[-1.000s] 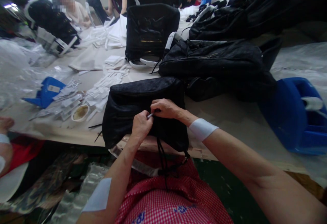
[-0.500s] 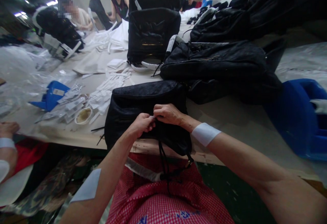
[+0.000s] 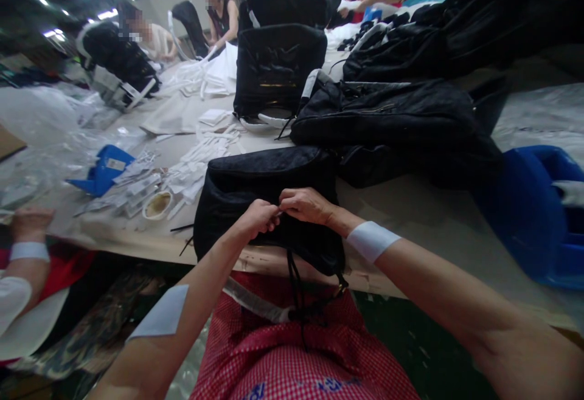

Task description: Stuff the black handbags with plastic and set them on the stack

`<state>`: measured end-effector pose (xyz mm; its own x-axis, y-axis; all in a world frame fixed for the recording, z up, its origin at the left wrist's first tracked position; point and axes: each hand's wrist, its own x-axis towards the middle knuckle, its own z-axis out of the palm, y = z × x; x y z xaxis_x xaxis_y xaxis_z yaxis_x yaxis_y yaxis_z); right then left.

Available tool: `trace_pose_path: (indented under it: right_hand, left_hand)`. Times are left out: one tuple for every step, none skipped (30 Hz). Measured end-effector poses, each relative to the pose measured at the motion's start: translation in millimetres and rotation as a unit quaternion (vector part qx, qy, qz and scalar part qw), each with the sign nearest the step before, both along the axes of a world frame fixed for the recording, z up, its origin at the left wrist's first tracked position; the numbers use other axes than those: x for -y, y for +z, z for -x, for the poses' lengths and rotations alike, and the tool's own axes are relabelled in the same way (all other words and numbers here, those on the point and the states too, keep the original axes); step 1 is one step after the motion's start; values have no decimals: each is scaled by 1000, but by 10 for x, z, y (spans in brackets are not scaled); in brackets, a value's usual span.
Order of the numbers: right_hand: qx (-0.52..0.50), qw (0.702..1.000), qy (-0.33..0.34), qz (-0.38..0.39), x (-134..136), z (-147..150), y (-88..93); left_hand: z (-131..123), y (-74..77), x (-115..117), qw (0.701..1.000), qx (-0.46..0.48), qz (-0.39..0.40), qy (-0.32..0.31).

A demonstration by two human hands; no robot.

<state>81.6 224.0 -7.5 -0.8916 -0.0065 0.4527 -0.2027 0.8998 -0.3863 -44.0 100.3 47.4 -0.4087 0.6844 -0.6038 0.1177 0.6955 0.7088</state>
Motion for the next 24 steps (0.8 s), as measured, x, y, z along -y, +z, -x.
trace_pose_path:
  right_hand:
    - [0, 1000, 8, 6, 2, -12, 18]
    - [1, 1000, 15, 15, 4, -21, 36]
    - [4, 999, 19, 27, 5, -27, 54]
    - [7, 999, 19, 39, 6, -30, 70]
    - [13, 999, 14, 49, 6, -27, 83]
    - [19, 998, 6, 56, 7, -21, 93]
    - [25, 998, -4, 56, 8, -13, 101]
    - [30, 998, -12, 49, 12, -3, 107]
    - [34, 999, -20, 35, 18, 7, 111]
    - [38, 999, -25, 18, 27, 16, 115]
    - [42, 999, -29, -3, 40, 22, 119]
    - [45, 998, -32, -26, 57, 26, 123]
    - [49, 997, -36, -48, 77, 29, 127]
    - [55, 995, -42, -70, 99, 30, 130]
    - [63, 993, -49, -90, 122, 31, 132]
    - [71, 990, -57, -107, 146, 32, 134]
    - [78, 988, -66, -119, 169, 35, 135]
    - [84, 986, -74, -125, 191, 38, 135]
    - [86, 985, -80, -125, 212, 41, 134]
    - [87, 985, -87, -123, 231, 45, 133]
    - [86, 985, -95, -119, 248, 48, 132]
    - [85, 984, -103, -117, 263, 51, 130]
    - [86, 983, -110, -117, 276, 53, 128]
    - [87, 982, -116, -117, 287, 55, 125]
  left_hand:
    - [20, -17, -3, 1000, -19, 7, -18]
    - [43, -32, -7, 999, -36, 13, -35]
    - [69, -43, -14, 998, -47, 18, -49]
    - [94, -48, -23, 997, -52, 23, -60]
    - [118, -47, -34, 996, -52, 28, -68]
    - [140, -39, -48, 995, -51, 34, -74]
    - [160, -24, -63, 995, -46, 39, -80]
    - [178, -2, -80, 995, -40, 44, -86]
    - [195, 23, -98, 994, -32, 49, -92]
    - [210, 51, -116, 993, -26, 56, -98]
    - [225, 79, -136, 992, -20, 63, -104]
    - [239, 105, -156, 991, -13, 72, -111]
    - [253, 128, -177, 990, -9, 81, -117]
    - [265, 146, -199, 988, -6, 92, -125]
    - [276, 160, -222, 986, -8, 102, -135]
    - [285, 169, -244, 983, -14, 112, -145]
    - [291, 174, -265, 980, -24, 121, -156]
    - [294, 178, -283, 977, -37, 128, -164]
    - [293, 182, -295, 975, -49, 133, -172]
    - [289, 187, -300, 973, -57, 135, -176]
    - [282, 195, -297, 973, -62, 133, -177]
    - [272, 206, -286, 974, -60, 129, -176]
    - [262, 220, -266, 975, -53, 125, -174]
    - [252, 236, -240, 976, -39, 125, -172]
